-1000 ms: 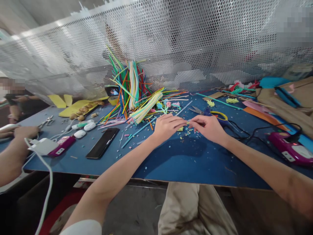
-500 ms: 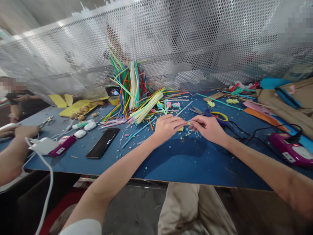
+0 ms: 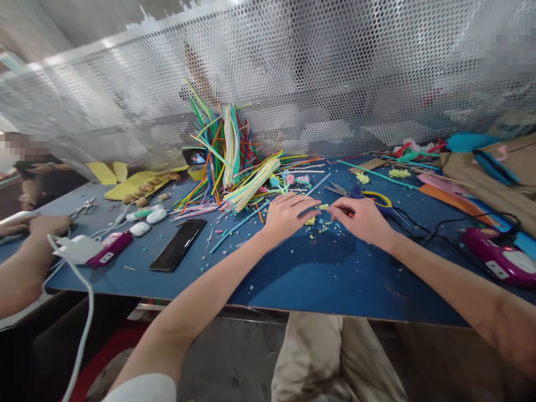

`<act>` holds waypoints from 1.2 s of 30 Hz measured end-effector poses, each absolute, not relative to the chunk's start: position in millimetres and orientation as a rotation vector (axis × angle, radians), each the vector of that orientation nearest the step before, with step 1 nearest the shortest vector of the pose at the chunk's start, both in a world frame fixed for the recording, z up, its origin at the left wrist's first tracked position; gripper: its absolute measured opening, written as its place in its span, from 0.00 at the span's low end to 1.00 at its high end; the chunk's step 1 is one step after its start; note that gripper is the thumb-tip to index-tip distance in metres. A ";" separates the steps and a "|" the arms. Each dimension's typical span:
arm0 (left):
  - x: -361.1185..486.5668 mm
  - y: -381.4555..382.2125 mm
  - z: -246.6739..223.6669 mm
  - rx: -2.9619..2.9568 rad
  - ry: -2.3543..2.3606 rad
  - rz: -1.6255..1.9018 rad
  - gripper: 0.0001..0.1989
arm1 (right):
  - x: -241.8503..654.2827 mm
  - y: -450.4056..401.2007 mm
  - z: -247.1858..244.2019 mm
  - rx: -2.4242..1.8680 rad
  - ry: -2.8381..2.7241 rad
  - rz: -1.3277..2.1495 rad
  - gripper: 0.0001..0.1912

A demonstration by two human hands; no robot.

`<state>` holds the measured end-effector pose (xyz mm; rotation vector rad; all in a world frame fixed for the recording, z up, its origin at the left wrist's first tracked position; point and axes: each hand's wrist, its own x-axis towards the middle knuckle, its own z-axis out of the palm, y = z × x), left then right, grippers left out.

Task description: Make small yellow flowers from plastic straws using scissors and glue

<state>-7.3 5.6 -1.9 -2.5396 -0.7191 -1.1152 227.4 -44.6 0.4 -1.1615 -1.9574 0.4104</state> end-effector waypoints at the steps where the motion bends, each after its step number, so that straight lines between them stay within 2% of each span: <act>1: -6.5 5.0 -1.5 -2.538 -0.721 -1.125 0.15 | 227.4 -44.3 0.3 -1.170 -1.952 0.413 0.12; 3: -4.9 3.5 -0.4 -2.555 -0.738 -1.145 0.17 | 227.4 -43.4 -0.3 -1.188 -1.944 0.422 0.12; 8: -3.8 1.6 0.8 -2.705 -0.743 -1.141 0.08 | 229.1 -41.4 -0.6 -1.232 -1.931 0.446 0.14; 15: -4.3 1.1 -1.6 -2.759 -0.777 -1.079 0.08 | 231.3 -39.5 -0.6 -1.225 -1.945 0.435 0.18; 19: -3.8 -0.1 -1.5 -2.759 -0.802 -1.066 0.08 | 231.8 -38.6 -2.7 -1.236 -1.958 0.417 0.17; 23: -3.2 -0.5 -0.8 -2.788 -0.797 -1.047 0.08 | 232.0 -39.3 -2.7 -1.266 -1.961 0.299 0.14; 28: -3.1 -0.7 -0.5 -2.796 -0.802 -1.070 0.08 | 231.6 -41.8 1.3 -1.114 -1.950 0.132 0.19; 36: -3.9 -3.7 1.8 -2.786 -0.835 -1.034 0.07 | 232.3 -49.3 8.9 -0.921 -1.944 -0.202 0.15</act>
